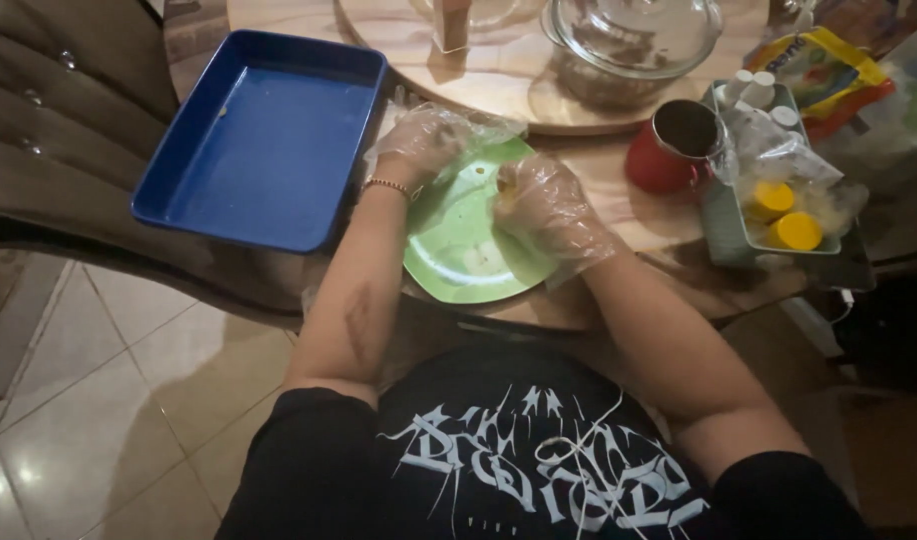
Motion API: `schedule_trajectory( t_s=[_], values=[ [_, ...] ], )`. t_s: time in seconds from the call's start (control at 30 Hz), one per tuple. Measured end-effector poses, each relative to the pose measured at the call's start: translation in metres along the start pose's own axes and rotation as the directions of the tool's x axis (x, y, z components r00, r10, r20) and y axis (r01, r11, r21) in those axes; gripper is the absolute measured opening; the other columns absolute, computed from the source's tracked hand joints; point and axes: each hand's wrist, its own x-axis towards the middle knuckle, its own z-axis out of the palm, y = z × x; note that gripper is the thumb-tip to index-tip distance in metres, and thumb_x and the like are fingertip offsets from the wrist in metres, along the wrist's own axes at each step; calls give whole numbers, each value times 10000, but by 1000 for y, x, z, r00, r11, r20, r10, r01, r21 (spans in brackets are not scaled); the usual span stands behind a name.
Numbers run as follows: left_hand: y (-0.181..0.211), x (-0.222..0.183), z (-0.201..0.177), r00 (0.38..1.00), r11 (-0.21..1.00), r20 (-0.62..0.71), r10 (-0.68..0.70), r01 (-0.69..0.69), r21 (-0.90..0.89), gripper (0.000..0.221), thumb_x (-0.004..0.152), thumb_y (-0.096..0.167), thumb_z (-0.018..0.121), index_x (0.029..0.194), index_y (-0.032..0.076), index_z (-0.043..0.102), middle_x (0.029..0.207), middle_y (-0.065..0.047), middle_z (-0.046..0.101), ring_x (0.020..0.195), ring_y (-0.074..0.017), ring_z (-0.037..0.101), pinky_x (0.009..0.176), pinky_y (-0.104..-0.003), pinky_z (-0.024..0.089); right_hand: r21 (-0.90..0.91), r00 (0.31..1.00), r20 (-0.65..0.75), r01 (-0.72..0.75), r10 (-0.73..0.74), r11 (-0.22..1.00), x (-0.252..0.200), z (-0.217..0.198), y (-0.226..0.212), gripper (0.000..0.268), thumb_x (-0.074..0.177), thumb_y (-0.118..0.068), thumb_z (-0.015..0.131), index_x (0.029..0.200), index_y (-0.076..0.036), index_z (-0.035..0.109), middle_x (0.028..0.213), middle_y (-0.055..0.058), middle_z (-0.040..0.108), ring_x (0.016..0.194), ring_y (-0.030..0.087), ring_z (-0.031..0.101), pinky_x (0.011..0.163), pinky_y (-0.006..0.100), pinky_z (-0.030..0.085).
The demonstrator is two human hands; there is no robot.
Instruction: The person is taking small pieces of dough and rolling them into balls using their hands before placing them on a green plate.
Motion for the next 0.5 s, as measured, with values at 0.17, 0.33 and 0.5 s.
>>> schedule_trajectory(
  t_s=[0.17, 0.33, 0.5],
  values=[
    [-4, 14, 6, 1000, 1000, -24, -16, 15, -26, 345, 932, 429, 631, 1212, 250, 724, 1379, 1, 560, 1368, -267, 494, 1138, -489, 446, 75, 998, 45, -56, 53, 996, -17, -23, -26, 154, 770, -305, 706, 845, -187, 770, 766, 45, 736, 821, 306, 742, 775, 420, 617],
    [-6, 19, 9, 999, 999, -37, -15, 13, -34, 334, 934, 384, 636, 1198, 209, 741, 1350, -44, 542, 1289, -383, 551, 1051, -517, 523, 91, 1000, 9, -12, 12, 996, -6, -2, -9, 133, 762, -356, 730, 814, -236, 749, 725, -13, 712, 766, 252, 730, 707, 394, 614],
    [-3, 14, 9, 999, 998, -21, -46, 44, -50, 353, 927, 398, 621, 1221, 239, 734, 1409, -28, 510, 1306, -389, 535, 1044, -537, 524, 54, 993, -79, 92, -88, 994, -12, -3, -1, 201, 813, -395, 731, 808, -194, 718, 728, 29, 695, 731, 270, 707, 645, 411, 599]
  ],
)
